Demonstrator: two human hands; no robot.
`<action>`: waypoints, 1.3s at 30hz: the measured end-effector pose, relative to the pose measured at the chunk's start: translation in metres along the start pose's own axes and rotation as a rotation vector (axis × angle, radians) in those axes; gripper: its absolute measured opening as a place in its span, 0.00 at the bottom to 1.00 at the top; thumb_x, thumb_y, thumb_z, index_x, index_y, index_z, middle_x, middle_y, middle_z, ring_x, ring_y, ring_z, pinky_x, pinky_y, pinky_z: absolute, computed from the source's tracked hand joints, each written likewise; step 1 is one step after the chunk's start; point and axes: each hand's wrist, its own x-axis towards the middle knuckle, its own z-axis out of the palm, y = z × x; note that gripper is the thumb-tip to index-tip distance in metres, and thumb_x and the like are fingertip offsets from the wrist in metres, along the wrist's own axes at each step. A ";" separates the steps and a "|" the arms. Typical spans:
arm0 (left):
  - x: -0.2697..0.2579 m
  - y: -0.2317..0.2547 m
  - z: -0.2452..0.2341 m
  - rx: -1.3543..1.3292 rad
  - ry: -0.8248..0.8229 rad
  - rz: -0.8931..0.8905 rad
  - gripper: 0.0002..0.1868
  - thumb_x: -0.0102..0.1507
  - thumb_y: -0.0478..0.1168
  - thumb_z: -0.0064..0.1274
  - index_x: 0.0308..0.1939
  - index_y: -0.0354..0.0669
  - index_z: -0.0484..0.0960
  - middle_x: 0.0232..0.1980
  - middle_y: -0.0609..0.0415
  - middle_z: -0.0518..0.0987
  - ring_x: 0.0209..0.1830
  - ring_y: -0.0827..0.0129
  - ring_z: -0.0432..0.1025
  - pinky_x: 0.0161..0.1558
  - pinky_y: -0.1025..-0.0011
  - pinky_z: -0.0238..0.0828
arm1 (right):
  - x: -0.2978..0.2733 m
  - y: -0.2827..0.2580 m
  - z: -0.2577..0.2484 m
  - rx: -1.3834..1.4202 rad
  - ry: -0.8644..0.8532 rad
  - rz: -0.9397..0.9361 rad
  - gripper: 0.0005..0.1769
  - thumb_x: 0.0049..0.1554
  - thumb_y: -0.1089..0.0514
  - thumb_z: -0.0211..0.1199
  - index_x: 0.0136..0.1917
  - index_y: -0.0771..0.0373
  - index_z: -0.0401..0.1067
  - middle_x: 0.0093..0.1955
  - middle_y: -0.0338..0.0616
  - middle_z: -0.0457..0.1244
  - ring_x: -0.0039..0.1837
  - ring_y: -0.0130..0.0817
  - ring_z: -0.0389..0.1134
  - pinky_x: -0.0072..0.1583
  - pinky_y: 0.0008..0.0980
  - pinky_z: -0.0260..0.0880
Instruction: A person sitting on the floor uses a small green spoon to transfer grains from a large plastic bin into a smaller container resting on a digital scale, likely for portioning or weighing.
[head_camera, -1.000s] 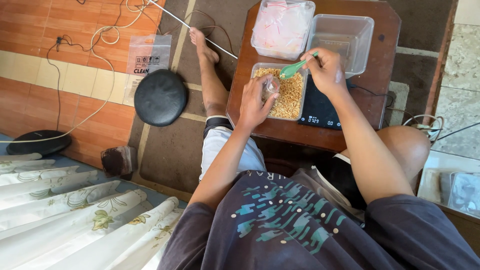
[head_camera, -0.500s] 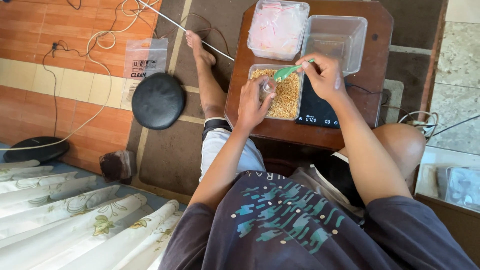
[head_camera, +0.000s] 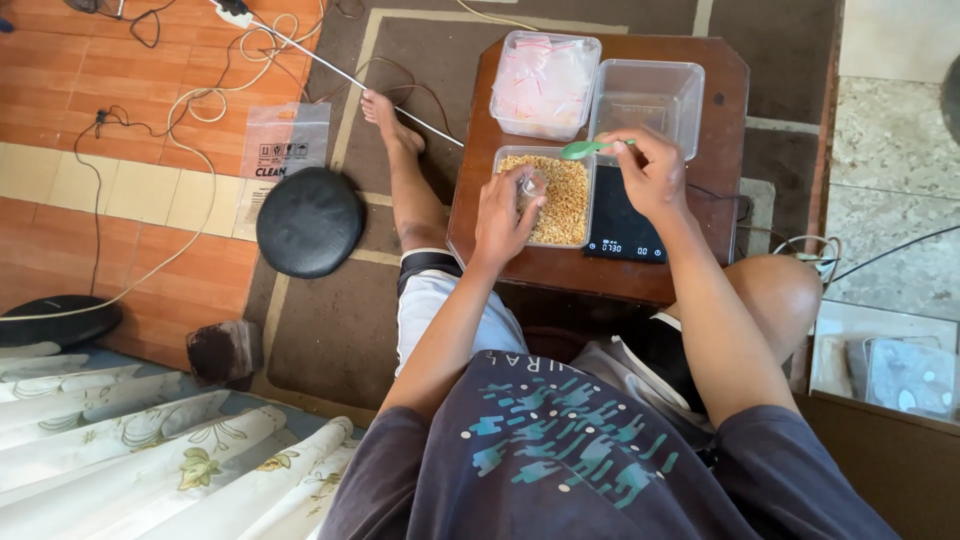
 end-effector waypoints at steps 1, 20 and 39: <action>0.000 0.000 0.000 0.001 0.007 0.001 0.25 0.65 0.46 0.60 0.63 0.44 0.71 0.53 0.51 0.79 0.53 0.55 0.73 0.58 0.56 0.66 | -0.001 0.006 0.000 -0.001 -0.003 -0.006 0.12 0.65 0.75 0.59 0.54 0.66 0.80 0.43 0.53 0.71 0.35 0.36 0.67 0.37 0.32 0.65; 0.033 0.009 -0.014 -0.660 0.189 -0.076 0.17 0.77 0.42 0.36 0.68 0.38 0.64 0.52 0.51 0.75 0.51 0.65 0.73 0.58 0.66 0.72 | -0.089 0.039 -0.155 0.344 0.450 0.425 0.04 0.75 0.59 0.56 0.62 0.54 0.70 0.51 0.36 0.68 0.38 0.14 0.58 0.37 0.14 0.54; 0.129 -0.072 0.019 -2.052 -0.208 -0.384 0.34 0.76 0.65 0.31 0.58 0.36 0.74 0.42 0.51 0.77 0.25 0.78 0.60 0.28 0.78 0.56 | -0.152 0.051 -0.174 0.368 0.726 0.590 0.04 0.77 0.50 0.51 0.62 0.46 0.65 0.50 0.32 0.58 0.42 0.17 0.52 0.49 0.19 0.55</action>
